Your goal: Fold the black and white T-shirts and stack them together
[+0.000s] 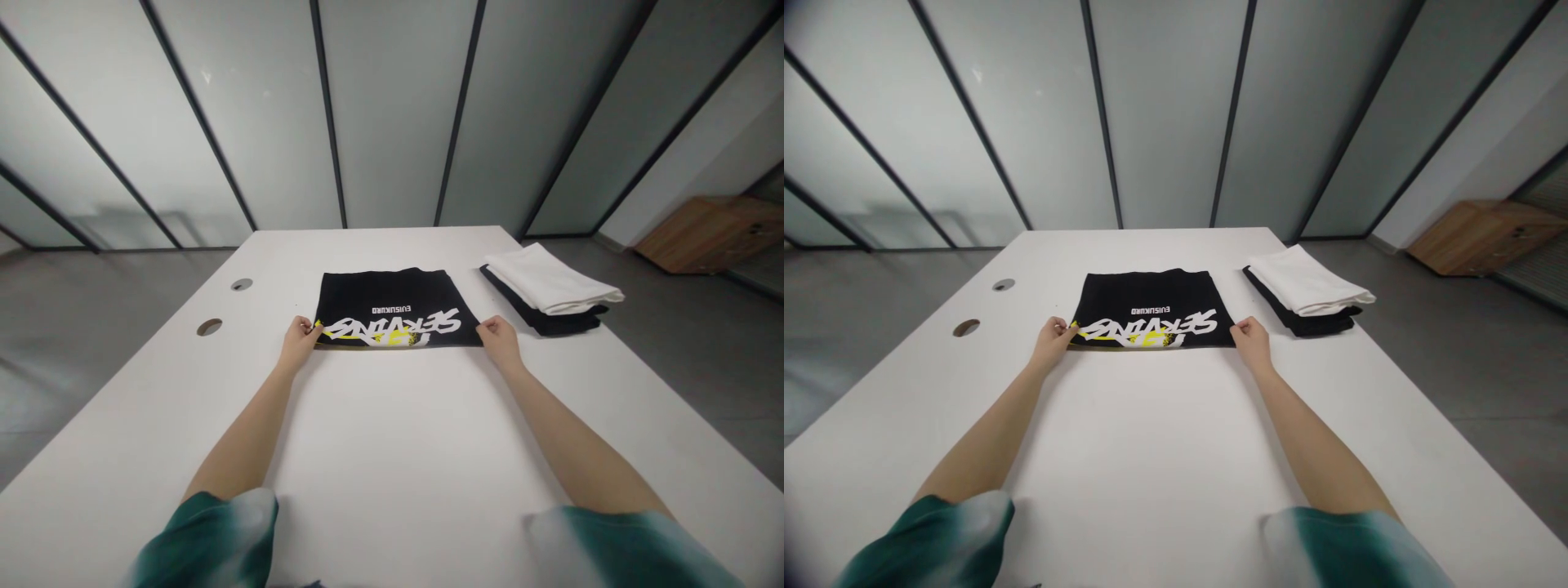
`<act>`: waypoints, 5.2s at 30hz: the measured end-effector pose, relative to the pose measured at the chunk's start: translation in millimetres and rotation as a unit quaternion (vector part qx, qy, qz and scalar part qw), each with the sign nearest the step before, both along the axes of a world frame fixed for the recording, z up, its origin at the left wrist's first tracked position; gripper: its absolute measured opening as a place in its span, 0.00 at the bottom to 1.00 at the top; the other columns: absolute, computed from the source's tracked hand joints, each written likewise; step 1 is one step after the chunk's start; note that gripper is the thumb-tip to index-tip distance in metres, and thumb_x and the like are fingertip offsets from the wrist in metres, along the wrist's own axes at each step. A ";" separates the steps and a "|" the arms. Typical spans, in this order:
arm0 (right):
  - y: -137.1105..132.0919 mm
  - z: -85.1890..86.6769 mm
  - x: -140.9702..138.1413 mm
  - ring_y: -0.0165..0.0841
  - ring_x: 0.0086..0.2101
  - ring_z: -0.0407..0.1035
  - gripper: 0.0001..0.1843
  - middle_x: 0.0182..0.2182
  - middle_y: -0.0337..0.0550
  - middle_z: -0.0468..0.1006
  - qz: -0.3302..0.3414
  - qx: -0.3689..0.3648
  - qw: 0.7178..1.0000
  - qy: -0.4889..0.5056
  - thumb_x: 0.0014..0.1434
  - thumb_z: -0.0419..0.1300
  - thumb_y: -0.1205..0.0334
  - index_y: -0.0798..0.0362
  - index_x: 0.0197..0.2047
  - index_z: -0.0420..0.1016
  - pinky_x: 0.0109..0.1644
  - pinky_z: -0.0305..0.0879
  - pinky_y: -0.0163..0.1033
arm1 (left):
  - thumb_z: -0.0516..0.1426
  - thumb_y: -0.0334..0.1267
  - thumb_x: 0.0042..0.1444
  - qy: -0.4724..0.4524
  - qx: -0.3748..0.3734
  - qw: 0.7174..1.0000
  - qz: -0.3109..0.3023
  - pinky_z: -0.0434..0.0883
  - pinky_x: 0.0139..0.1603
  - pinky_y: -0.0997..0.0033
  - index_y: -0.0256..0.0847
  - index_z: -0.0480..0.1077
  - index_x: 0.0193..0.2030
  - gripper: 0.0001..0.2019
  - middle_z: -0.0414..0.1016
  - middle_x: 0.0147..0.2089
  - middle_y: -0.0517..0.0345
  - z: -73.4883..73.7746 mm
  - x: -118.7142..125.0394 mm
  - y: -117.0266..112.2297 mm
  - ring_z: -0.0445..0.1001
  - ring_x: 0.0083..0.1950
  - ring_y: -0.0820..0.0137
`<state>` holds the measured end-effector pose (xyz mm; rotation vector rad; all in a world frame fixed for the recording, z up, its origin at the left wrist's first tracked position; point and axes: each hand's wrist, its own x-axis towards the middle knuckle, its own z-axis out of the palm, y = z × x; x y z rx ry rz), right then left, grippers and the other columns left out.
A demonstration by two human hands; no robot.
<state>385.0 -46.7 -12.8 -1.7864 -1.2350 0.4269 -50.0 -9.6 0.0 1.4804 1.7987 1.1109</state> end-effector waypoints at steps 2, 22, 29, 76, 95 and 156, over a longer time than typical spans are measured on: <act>-2.8 4.4 -1.4 0.36 0.25 0.64 0.08 0.19 0.36 0.69 -0.003 -0.023 0.999 -0.029 0.46 0.54 0.57 0.49 0.31 0.66 0.32 0.58 0.39 | 0.57 0.52 0.53 0.106 -0.035 0.994 0.015 0.63 0.31 0.68 0.46 0.62 0.35 0.14 0.68 0.21 0.66 4.6 1.0 -3.5 0.72 0.29 0.66; -10.5 -2.8 -22.2 0.47 0.68 0.48 0.32 0.70 0.53 0.55 0.221 -0.100 0.893 -0.379 0.66 0.47 0.47 0.52 0.69 0.58 0.67 0.50 0.55 | 0.48 0.49 0.64 0.383 -0.021 0.904 -0.187 0.48 0.72 0.48 0.47 0.59 0.70 0.28 0.53 0.74 0.49 3.1 14.7 -19.1 0.50 0.75 0.56; -11.5 13.8 -23.2 0.48 0.62 0.60 0.28 0.63 0.57 0.66 0.181 -0.094 0.909 -0.363 0.66 0.49 0.51 0.56 0.63 0.67 0.63 0.55 0.52 | 0.50 0.51 0.63 0.416 -0.045 0.889 -0.183 0.47 0.71 0.44 0.46 0.67 0.63 0.25 0.64 0.68 0.45 19.2 22.1 -4.3 0.61 0.69 0.51; 2.5 109.4 -39.4 0.33 0.30 0.74 0.09 0.28 0.39 0.80 0.089 0.242 0.937 0.236 0.50 0.67 0.57 0.51 0.34 0.79 0.38 0.74 0.41 | 0.64 0.33 0.47 -0.258 -0.008 0.941 -0.218 0.69 0.35 0.71 0.37 0.69 0.40 0.13 0.72 0.31 0.59 152.6 57.5 115.1 0.73 0.32 0.71; -13.5 67.5 -9.2 0.41 0.38 0.77 0.25 0.42 0.52 0.82 0.168 0.126 0.977 -0.032 0.56 0.61 0.45 0.53 0.52 0.75 0.28 0.67 0.36 | 0.60 0.45 0.51 0.051 0.138 0.959 -0.243 0.72 0.45 0.62 0.42 0.70 0.46 0.17 0.76 0.41 0.54 103.8 24.1 54.4 0.76 0.44 0.61; 11.8 7.5 -53.5 0.42 0.42 0.74 0.26 0.43 0.50 0.81 0.079 -0.148 0.969 -0.183 0.64 0.53 0.56 0.56 0.63 0.61 0.42 0.64 0.40 | 0.63 0.60 0.46 0.285 0.114 0.925 -0.224 0.57 0.68 0.42 0.43 0.65 0.63 0.40 0.58 0.70 0.41 -4.0 46.4 -2.2 0.56 0.70 0.44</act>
